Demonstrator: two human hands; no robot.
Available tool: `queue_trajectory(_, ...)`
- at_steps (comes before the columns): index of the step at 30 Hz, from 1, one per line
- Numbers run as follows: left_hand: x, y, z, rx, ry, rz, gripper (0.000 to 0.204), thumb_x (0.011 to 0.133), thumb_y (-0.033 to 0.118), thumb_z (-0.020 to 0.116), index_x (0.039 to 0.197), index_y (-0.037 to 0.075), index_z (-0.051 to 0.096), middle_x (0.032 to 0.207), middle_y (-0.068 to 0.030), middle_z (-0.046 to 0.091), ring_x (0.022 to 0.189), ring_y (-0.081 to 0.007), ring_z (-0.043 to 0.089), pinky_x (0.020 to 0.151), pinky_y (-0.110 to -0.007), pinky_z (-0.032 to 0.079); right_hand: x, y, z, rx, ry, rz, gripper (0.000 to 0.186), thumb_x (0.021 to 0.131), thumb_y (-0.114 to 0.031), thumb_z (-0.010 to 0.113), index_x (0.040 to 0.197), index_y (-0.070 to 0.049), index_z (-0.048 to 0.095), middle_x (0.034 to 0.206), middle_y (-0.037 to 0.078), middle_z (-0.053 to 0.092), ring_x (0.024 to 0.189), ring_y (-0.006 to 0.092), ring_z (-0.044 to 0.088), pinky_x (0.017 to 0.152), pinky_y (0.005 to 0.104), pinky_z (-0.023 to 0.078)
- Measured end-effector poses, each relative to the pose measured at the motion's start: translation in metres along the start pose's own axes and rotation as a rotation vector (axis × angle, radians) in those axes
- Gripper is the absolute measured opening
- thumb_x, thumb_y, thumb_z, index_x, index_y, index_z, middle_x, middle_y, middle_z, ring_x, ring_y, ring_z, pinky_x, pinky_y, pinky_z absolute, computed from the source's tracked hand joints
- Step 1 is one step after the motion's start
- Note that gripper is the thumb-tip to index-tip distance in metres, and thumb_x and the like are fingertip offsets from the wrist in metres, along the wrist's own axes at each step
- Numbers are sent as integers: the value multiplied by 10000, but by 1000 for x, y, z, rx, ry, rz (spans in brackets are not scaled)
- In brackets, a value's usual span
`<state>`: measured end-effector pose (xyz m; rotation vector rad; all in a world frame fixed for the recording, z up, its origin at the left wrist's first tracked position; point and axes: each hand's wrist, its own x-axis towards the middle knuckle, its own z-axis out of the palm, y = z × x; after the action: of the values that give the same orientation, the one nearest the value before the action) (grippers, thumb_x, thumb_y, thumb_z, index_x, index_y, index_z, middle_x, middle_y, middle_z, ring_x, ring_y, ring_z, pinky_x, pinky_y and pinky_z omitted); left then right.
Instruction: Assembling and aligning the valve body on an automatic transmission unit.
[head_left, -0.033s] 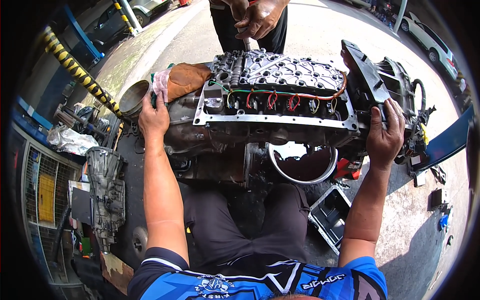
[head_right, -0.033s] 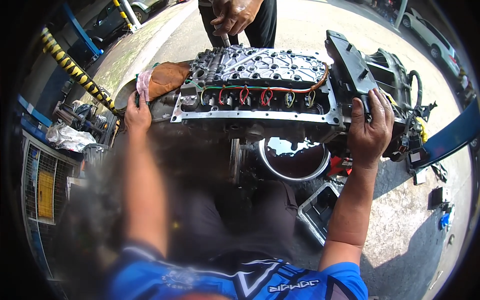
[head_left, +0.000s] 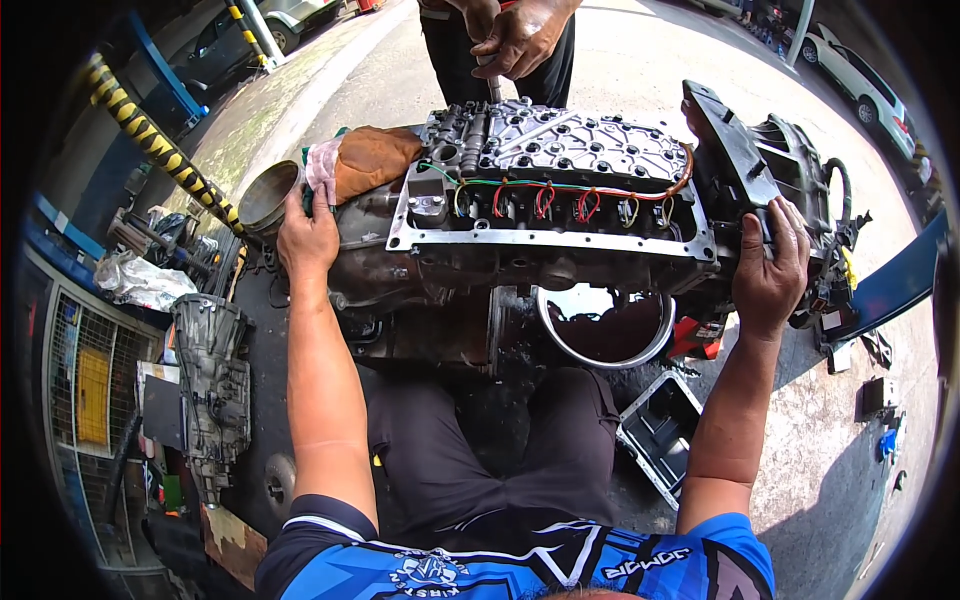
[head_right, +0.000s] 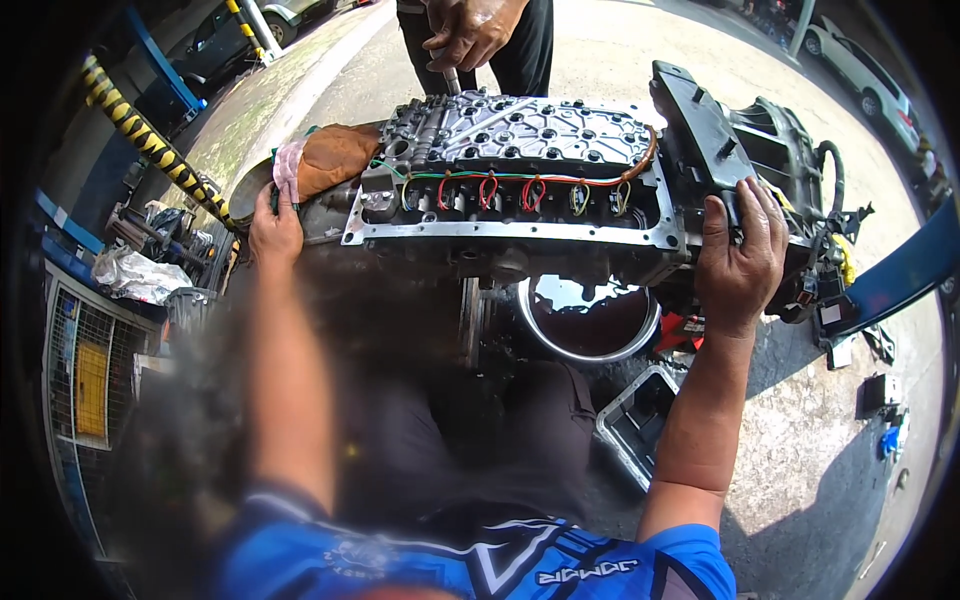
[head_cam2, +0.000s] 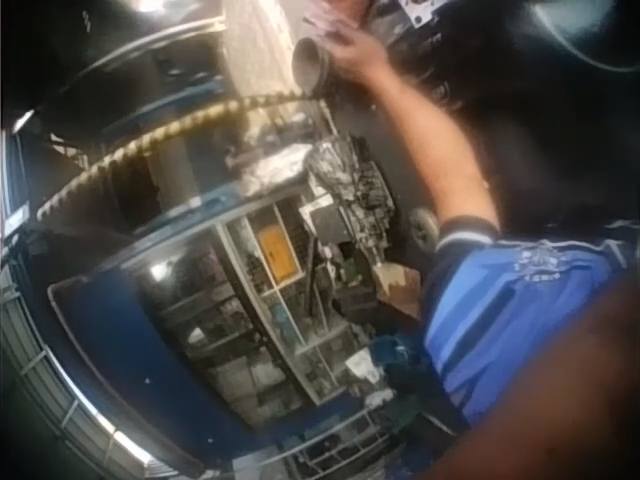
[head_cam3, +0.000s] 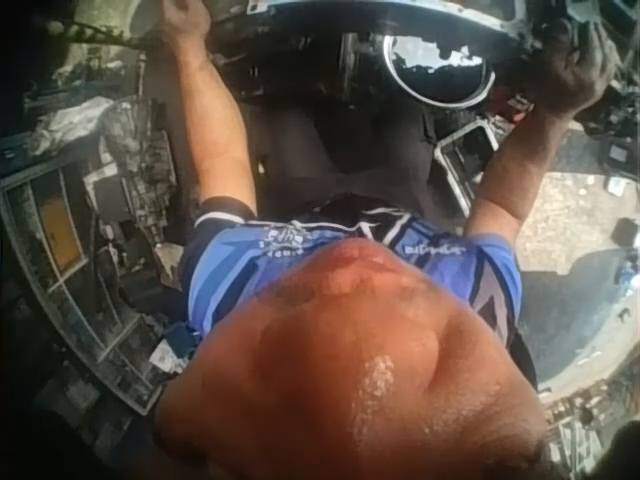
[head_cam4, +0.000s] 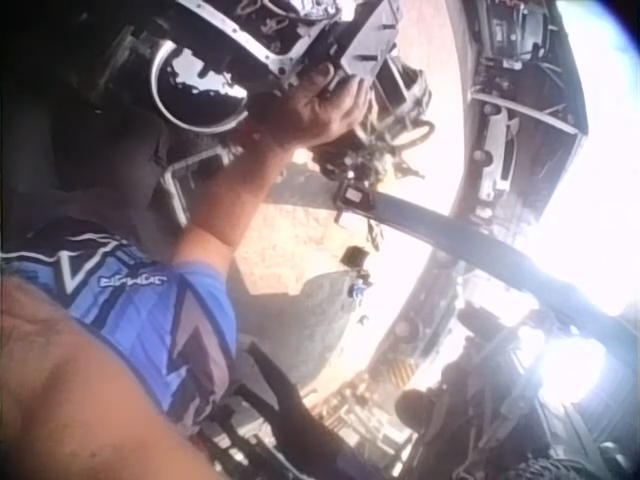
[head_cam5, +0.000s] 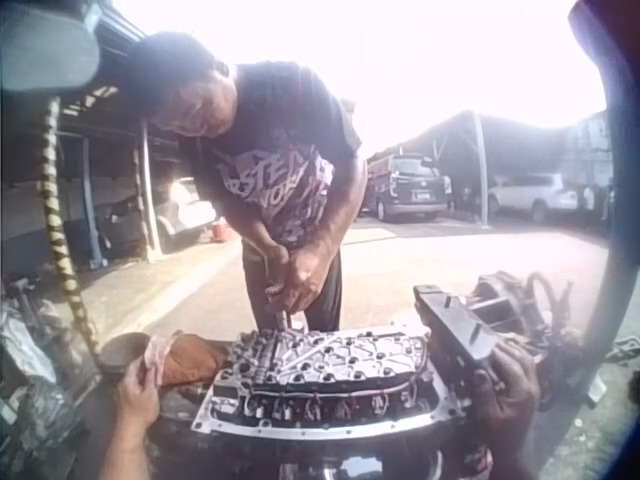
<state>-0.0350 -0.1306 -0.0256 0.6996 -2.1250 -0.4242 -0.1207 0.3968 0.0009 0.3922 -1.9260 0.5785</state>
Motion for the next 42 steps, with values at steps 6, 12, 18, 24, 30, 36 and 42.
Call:
queue_trajectory(6,-1,2,0,20,-5,-12,534,985,491,548,1317,77,597,1130,-272,690,1087,-459,647,897,-497,516,0,1,0,0,3,-7,358,929,-236,734,1174,24,697,1236,183,681,1201,332,614,1057,413,458)
queue_trajectory(12,0,1,0,9,-3,3,533,984,491,550,1311,73,601,1130,-272,689,1089,-457,646,896,-498,516,1,1,0,-16,1,-10,361,932,-243,732,1173,23,698,1230,185,682,1199,334,615,1058,415,458)
queue_trajectory(18,0,2,-1,-5,-7,-1,526,985,496,548,1304,81,606,1120,-271,692,1086,-456,647,890,-496,518,0,0,0,-18,2,-4,362,935,-248,730,1172,23,698,1231,184,682,1200,333,614,1059,416,457)
queue_trajectory(24,-1,3,0,8,-5,-12,527,985,501,546,1302,85,606,1103,-271,697,1077,-454,653,886,-494,520,0,0,1,-9,7,-2,361,933,-246,733,1172,23,699,1230,180,683,1200,327,615,1054,410,461)
queue_trajectory(30,-1,3,-1,14,-6,-17,529,986,511,540,1304,93,608,1097,-268,700,1068,-453,657,875,-494,523,-1,-1,1,-6,9,8,359,931,-239,736,1173,22,698,1230,177,683,1199,323,615,1053,405,462)
queue_trajectory(36,-1,5,-3,-3,-32,-40,533,991,531,528,1312,113,609,1139,-253,690,1092,-444,647,891,-485,514,0,-1,1,-14,7,7,356,930,-233,735,1176,22,697,1234,176,682,1200,324,613,1058,408,457)
queue_trajectory(42,0,0,0,4,-43,-55,538,998,538,520,1318,115,609,1187,-244,676,1124,-435,635,915,-472,504,-1,-1,1,-9,9,8,353,931,-233,734,1176,19,698,1234,174,683,1205,324,610,1061,410,454)
